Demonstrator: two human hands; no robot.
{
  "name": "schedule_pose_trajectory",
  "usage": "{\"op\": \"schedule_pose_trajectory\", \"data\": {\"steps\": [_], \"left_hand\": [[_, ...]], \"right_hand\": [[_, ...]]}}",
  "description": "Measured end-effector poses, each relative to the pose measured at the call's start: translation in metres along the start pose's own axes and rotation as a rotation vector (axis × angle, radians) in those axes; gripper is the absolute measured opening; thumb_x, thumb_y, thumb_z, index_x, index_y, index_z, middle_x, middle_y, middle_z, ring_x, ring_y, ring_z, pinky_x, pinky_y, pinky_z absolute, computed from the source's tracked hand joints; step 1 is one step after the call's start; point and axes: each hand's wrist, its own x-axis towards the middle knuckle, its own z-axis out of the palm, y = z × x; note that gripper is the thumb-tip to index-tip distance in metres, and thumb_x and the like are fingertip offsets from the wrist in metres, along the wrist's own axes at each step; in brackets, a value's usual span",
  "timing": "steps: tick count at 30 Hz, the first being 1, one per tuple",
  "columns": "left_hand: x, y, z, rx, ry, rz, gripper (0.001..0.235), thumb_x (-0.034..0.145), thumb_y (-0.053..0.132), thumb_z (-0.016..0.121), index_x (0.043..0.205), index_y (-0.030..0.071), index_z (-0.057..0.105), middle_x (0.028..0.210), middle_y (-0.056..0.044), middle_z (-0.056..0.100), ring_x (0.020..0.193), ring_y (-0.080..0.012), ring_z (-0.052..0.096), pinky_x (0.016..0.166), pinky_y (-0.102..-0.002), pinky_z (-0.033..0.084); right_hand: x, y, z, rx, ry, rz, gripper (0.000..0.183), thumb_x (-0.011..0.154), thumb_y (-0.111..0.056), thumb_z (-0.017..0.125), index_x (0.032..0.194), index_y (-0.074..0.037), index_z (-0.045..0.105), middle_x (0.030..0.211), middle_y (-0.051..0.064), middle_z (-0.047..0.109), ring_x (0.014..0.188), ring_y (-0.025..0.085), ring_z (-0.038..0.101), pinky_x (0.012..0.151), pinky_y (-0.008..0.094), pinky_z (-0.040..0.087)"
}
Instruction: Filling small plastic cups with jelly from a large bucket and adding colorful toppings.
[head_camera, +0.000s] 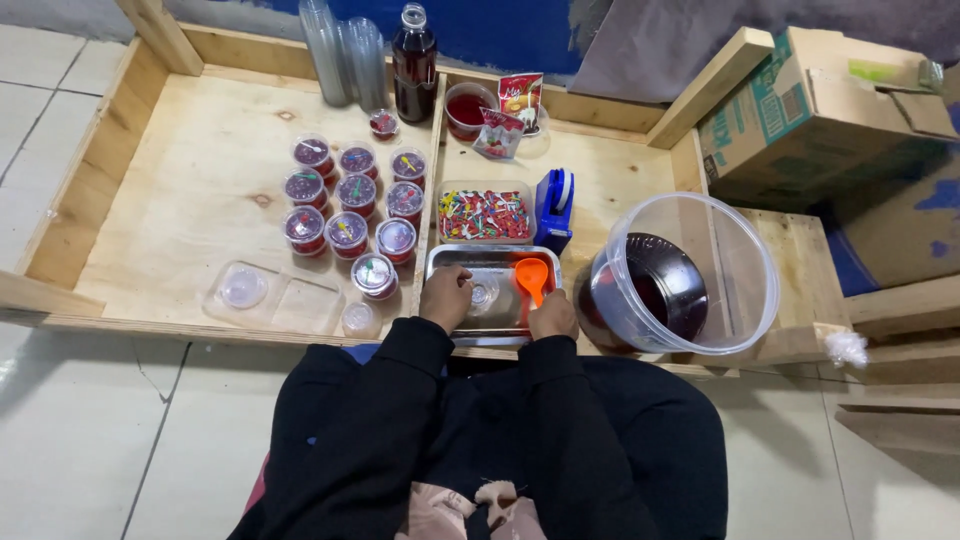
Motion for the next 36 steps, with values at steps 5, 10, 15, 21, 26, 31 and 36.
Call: {"op": "schedule_pose_trajectory", "data": {"steps": [5,10,15,21,26,31,36], "left_hand": [[-0.02,0.013,-0.007,-0.058,-0.067,0.134,0.027,0.095,0.021,0.064,0.12,0.023,0.073,0.106,-0.003,0.071,0.104,-0.0264,0.071,0.09,-0.039,0.057],[-0.046,0.031,-0.006,-0.198,-0.214,0.259,0.047,0.09,0.007,0.055,0.133,0.021,0.067,0.119,-0.016,0.071,0.107,-0.0356,0.07,0.095,-0.046,0.056],[-0.052,0.037,0.007,-0.186,-0.305,0.236,0.057,0.087,0.007,0.05,0.136,0.032,0.065,0.13,-0.013,0.066,0.121,-0.0337,0.066,0.107,-0.046,0.052],[-0.067,0.069,-0.023,-0.485,-0.218,0.182,0.067,0.085,-0.006,0.041,0.143,0.018,0.062,0.134,-0.015,0.065,0.121,-0.029,0.066,0.105,-0.042,0.054],[-0.06,0.081,-0.02,-0.565,-0.123,0.248,0.066,0.082,-0.004,0.046,0.142,0.016,0.065,0.128,-0.01,0.07,0.106,-0.0213,0.068,0.099,-0.036,0.054],[-0.077,0.098,-0.029,-0.566,-0.11,0.314,0.064,0.084,0.0,0.049,0.144,0.016,0.062,0.132,-0.008,0.07,0.104,-0.0169,0.064,0.097,-0.035,0.05],[-0.083,0.105,-0.037,-0.597,-0.111,0.316,0.059,0.09,0.003,0.056,0.146,0.02,0.06,0.137,-0.009,0.068,0.108,-0.0214,0.07,0.093,-0.033,0.055]], "right_hand": [[0.019,0.027,0.025,0.271,0.017,-0.06,0.03,0.084,-0.018,0.074,0.111,-0.013,0.064,0.111,0.015,0.068,0.108,0.035,0.068,0.085,0.045,0.058],[-0.007,0.024,0.036,0.737,-0.014,-0.107,0.039,0.076,0.002,0.068,0.115,0.0,0.067,0.092,0.018,0.07,0.061,0.021,0.069,0.047,0.029,0.06],[-0.034,0.015,0.038,0.939,-0.229,-0.225,0.05,0.079,0.001,0.071,0.127,0.005,0.059,0.094,0.01,0.064,0.068,0.016,0.067,0.054,0.027,0.059],[-0.081,0.006,-0.006,1.025,-0.354,-0.257,0.052,0.088,-0.002,0.068,0.136,0.004,0.05,0.1,0.02,0.066,0.065,0.022,0.073,0.051,0.03,0.065],[-0.099,0.004,-0.026,1.178,-0.226,-0.263,0.043,0.087,0.0,0.071,0.128,0.007,0.058,0.088,0.017,0.066,0.061,0.021,0.072,0.046,0.025,0.061],[-0.126,0.006,-0.056,1.254,-0.116,-0.297,0.039,0.087,0.0,0.072,0.124,0.008,0.064,0.09,0.013,0.064,0.064,0.017,0.071,0.047,0.021,0.058],[-0.151,0.007,-0.081,1.467,0.013,-0.265,0.032,0.083,0.007,0.073,0.115,0.008,0.068,0.09,0.012,0.059,0.071,0.021,0.072,0.062,0.026,0.063]]}}
